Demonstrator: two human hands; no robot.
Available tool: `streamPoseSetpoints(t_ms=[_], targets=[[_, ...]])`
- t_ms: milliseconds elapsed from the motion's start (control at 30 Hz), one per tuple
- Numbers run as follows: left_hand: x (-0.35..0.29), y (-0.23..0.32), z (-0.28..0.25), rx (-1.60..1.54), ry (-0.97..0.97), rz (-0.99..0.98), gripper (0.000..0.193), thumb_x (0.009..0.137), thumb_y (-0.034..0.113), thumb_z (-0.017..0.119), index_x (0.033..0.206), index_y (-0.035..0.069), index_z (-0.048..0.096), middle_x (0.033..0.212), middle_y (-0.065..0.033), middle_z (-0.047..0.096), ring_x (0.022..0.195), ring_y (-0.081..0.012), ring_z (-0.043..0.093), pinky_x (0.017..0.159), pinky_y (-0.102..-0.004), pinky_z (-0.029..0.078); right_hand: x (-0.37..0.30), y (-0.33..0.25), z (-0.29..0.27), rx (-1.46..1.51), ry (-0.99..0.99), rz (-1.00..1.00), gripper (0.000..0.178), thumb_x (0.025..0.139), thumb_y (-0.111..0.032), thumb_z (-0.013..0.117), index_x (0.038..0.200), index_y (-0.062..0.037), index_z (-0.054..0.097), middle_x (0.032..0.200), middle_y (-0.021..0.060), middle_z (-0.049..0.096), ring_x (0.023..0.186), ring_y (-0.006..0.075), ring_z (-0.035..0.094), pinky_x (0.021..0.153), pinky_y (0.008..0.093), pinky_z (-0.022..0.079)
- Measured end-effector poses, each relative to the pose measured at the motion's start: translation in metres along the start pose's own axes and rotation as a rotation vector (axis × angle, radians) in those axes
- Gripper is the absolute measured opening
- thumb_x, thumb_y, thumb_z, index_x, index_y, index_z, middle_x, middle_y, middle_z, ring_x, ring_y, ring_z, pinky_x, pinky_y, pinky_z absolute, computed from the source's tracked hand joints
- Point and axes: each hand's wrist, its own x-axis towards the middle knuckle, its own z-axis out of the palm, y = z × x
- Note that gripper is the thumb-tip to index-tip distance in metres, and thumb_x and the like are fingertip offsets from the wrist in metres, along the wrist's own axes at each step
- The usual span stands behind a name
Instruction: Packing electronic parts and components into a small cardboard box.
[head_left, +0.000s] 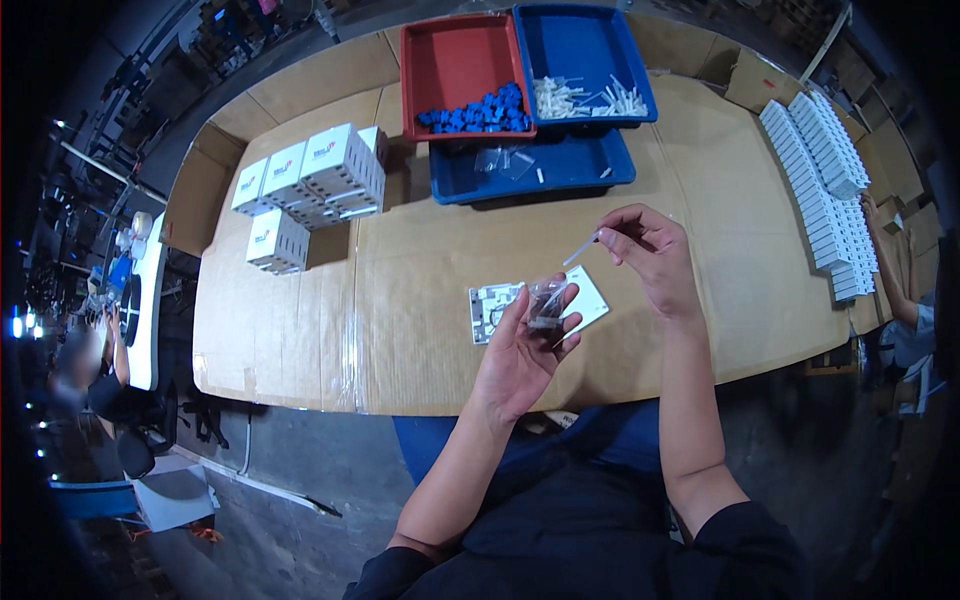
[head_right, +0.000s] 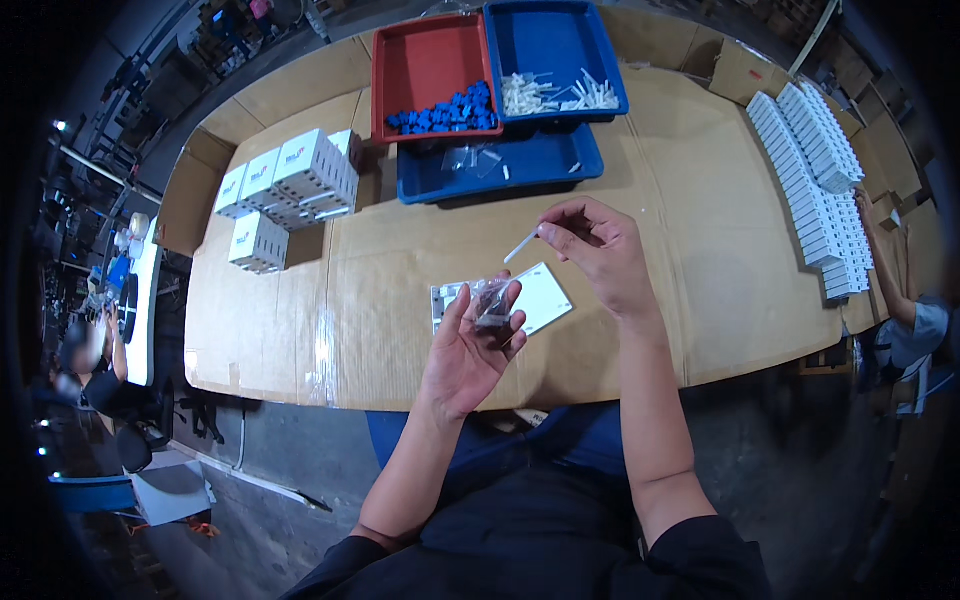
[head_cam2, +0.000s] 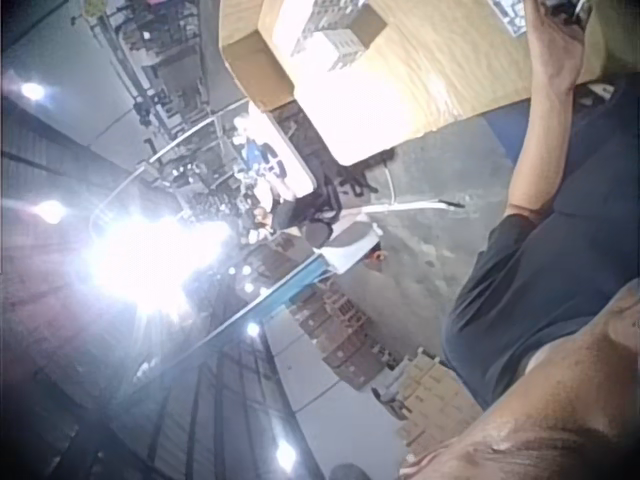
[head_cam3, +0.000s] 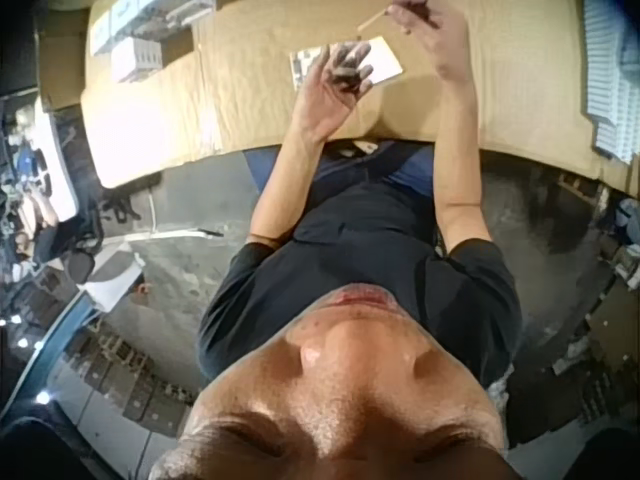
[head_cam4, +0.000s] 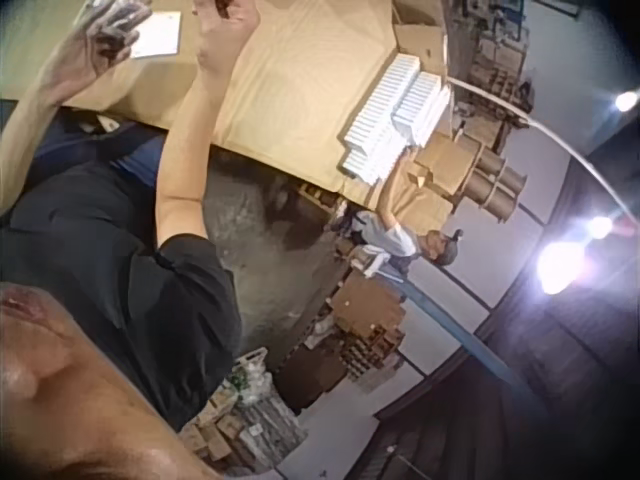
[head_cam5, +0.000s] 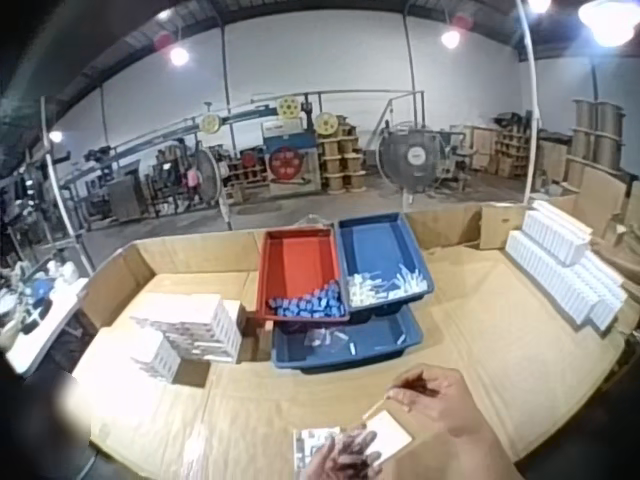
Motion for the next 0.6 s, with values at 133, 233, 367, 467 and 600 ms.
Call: streamPoseSetpoints(t_ms=[133,233,367,467,600], targets=[[-0.003,0.001,-0.001,0.044,0.002,0.031,0.055,0.109,0.047,0.048,0.148,0.009,0.052,0.134,-0.0068,0.068,0.111,-0.023,0.069,0.097,-0.0376,0.055,-0.009,-0.013,0.015,-0.098,-0.047,-0.011,0.012,0.092,-0.003,0.078,0.103,0.0007,0.072,0.092,0.0021,0.071,0.085,0.0071,0.064,0.077,0.023,0.052],[-0.007,0.001,0.004,0.084,0.004,0.033,0.055,0.109,0.048,0.048,0.147,0.008,0.053,0.134,-0.0068,0.069,0.111,-0.0224,0.068,0.097,-0.0372,0.055,-0.01,-0.012,0.018,-0.187,-0.147,-0.045,0.013,0.092,-0.003,0.077,0.103,0.0007,0.073,0.092,0.0021,0.071,0.085,0.0072,0.064,0.077,0.0231,0.052],[-0.012,-0.002,0.005,0.121,0.021,0.016,0.055,0.108,0.048,0.051,0.146,0.009,0.055,0.133,-0.0069,0.068,0.11,-0.0215,0.067,0.097,-0.0367,0.054,-0.013,-0.016,0.015,-0.153,-0.149,-0.052,0.012,0.091,-0.004,0.078,0.102,0.0013,0.073,0.091,0.0016,0.071,0.082,0.0068,0.062,0.075,0.0228,0.051],[-0.011,-0.004,0.003,0.145,0.02,0.015,0.055,0.108,0.048,0.053,0.146,0.009,0.055,0.133,-0.0071,0.067,0.111,-0.0219,0.066,0.096,-0.0374,0.054,-0.009,-0.018,0.011,-0.327,-0.185,-0.081,0.011,0.091,-0.003,0.077,0.101,0.0015,0.074,0.091,0.0012,0.072,0.077,0.0061,0.059,0.071,0.0235,0.049],[-0.01,-0.008,0.007,0.165,0.008,0.026,0.053,0.107,0.047,0.055,0.144,0.009,0.056,0.132,-0.0076,0.067,0.113,-0.0238,0.066,0.095,-0.039,0.054,-0.007,-0.024,0.015,-0.342,-0.349,-0.108,0.011,0.088,-0.002,0.078,0.098,-0.0007,0.075,0.094,0.0013,0.072,0.079,0.007,0.058,0.071,0.0245,0.047]])
